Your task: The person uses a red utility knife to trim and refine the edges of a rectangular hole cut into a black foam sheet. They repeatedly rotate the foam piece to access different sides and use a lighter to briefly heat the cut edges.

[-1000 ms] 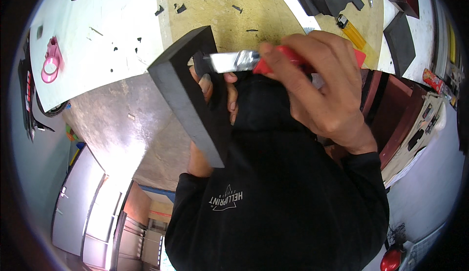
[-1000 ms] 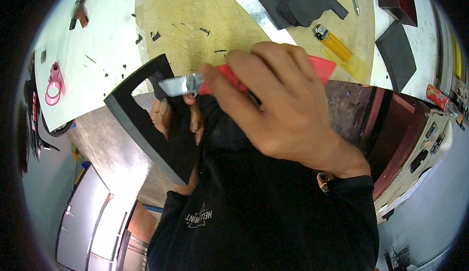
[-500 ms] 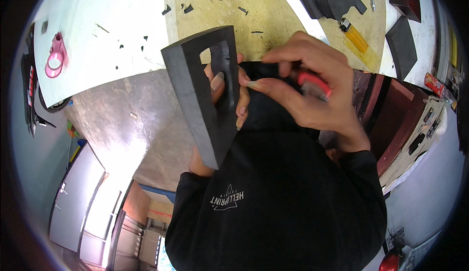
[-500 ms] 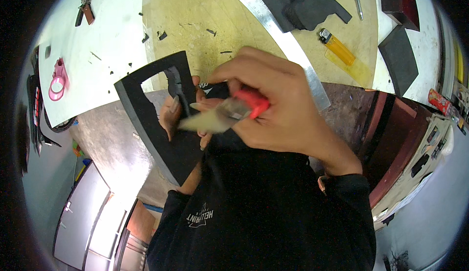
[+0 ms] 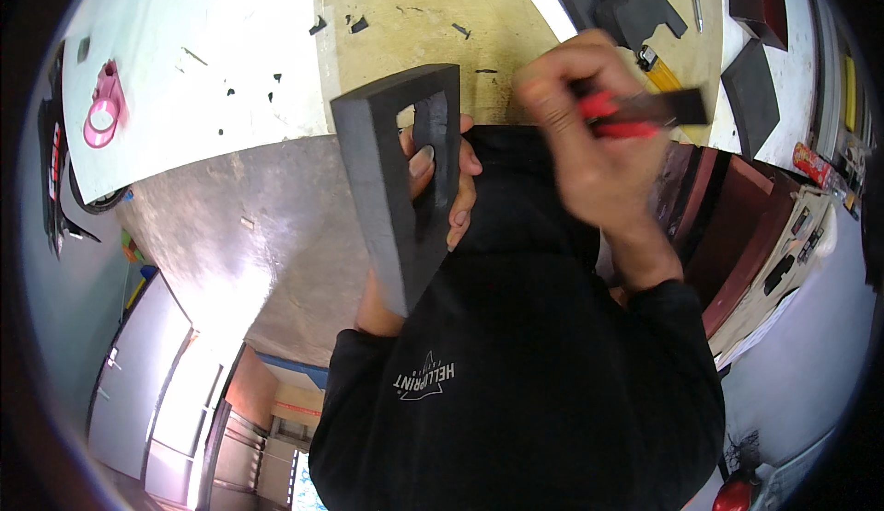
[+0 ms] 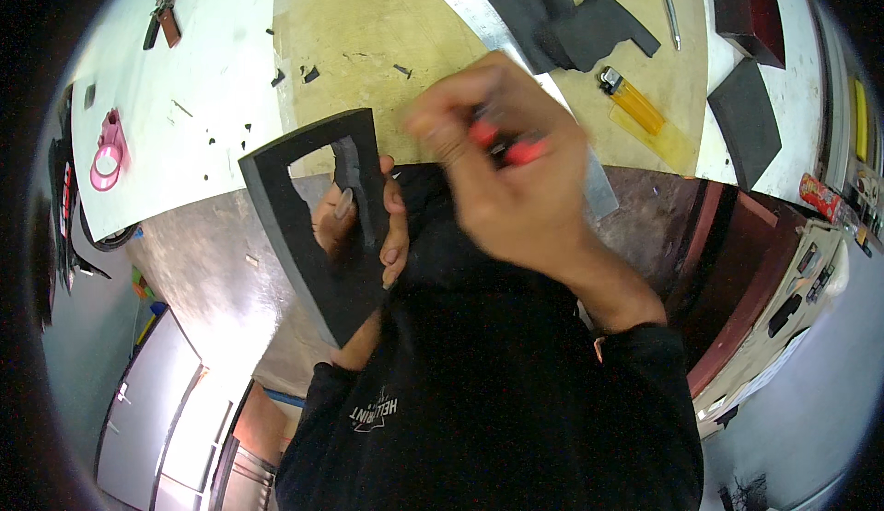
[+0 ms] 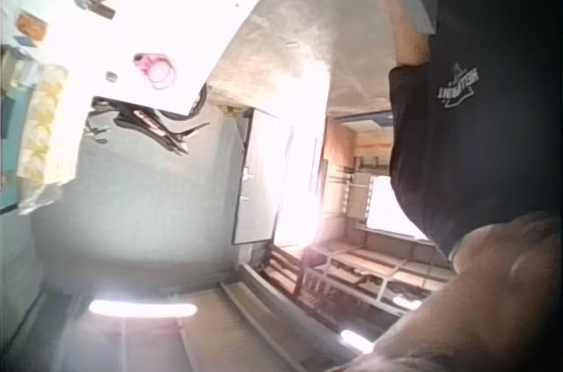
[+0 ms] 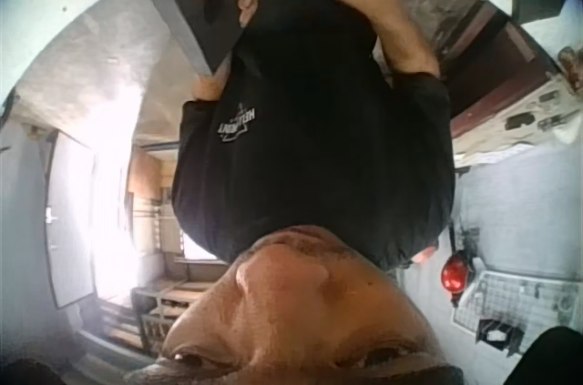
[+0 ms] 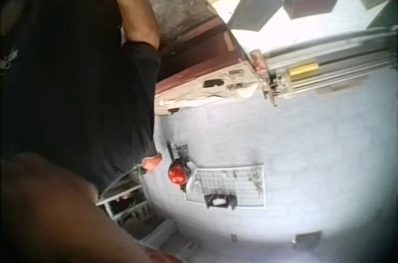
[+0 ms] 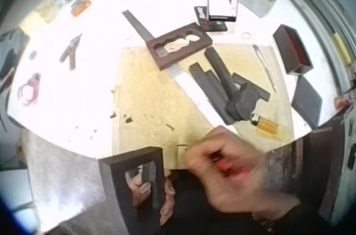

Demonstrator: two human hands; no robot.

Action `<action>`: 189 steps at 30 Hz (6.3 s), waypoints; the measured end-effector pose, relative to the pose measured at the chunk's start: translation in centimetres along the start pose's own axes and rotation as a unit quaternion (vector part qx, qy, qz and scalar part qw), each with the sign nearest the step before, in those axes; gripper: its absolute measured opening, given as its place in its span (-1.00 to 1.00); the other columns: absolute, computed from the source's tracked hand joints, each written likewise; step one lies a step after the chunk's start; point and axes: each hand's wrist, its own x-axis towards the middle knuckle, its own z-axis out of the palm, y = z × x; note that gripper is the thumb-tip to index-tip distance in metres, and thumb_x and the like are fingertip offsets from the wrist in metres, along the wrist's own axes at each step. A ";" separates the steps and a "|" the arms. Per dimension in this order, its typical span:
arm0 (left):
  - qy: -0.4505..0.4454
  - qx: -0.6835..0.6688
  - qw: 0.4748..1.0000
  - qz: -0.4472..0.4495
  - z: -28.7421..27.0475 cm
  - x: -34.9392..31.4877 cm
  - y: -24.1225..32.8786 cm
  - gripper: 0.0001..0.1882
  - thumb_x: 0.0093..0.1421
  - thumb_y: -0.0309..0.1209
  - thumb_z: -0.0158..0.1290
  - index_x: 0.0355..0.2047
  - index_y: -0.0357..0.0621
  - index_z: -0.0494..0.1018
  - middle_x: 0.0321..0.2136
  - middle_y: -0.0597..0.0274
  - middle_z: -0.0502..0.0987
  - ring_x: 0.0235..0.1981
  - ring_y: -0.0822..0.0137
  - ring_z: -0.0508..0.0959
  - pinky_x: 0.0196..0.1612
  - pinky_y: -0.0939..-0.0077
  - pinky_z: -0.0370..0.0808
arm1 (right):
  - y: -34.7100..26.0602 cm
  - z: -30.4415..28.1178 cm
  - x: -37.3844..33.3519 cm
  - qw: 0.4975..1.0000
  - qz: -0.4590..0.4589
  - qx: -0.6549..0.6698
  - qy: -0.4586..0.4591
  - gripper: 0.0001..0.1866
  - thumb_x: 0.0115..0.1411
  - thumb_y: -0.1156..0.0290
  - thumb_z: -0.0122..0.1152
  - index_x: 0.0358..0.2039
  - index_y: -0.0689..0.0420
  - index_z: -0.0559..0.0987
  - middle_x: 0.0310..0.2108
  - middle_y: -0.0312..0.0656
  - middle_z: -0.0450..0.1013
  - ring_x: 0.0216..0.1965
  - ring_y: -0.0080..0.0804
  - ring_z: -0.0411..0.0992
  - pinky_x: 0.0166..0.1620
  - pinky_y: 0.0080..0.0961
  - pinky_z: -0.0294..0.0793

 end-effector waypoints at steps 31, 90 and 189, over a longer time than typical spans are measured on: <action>0.281 0.477 0.779 0.294 4.4 -0.5 -0.8 -0.63 0.25 -0.53 0.00 0.04 -0.44 0.28 -0.39 0.26 0.49 -0.49 0.66 0.36 -0.45 0.82 0.28 | 2.5 -4.6 -2.5 0.877 -0.149 -0.449 0.084 -0.65 0.04 0.42 0.31 -0.13 0.19 0.56 -0.22 -0.11 0.44 -0.19 -0.19 0.41 -0.12 -0.30 0.39; 0.120 0.464 0.822 0.307 5.9 -2.2 -0.4 -0.44 0.19 -0.61 0.01 0.17 -0.53 0.12 -0.19 -0.12 0.51 -0.32 0.48 0.51 -0.31 0.73 0.42 | 2.4 4.0 -0.7 0.816 0.305 0.447 -0.203 -0.47 0.28 -0.04 -0.17 -0.59 0.16 0.39 -0.68 -0.26 0.25 -0.65 -0.52 0.25 -0.58 -0.65 0.17; 0.172 0.453 0.824 0.294 5.6 -1.4 -0.8 -0.49 0.18 -0.56 0.03 0.13 -0.49 0.21 -0.38 0.14 0.50 -0.49 0.59 0.46 -0.43 0.80 0.34 | 3.6 2.5 -1.2 0.852 0.306 0.390 -0.170 -0.49 0.28 -0.05 -0.13 -0.32 0.21 0.50 -0.49 -0.26 0.43 -0.51 -0.59 0.37 -0.47 -0.69 0.29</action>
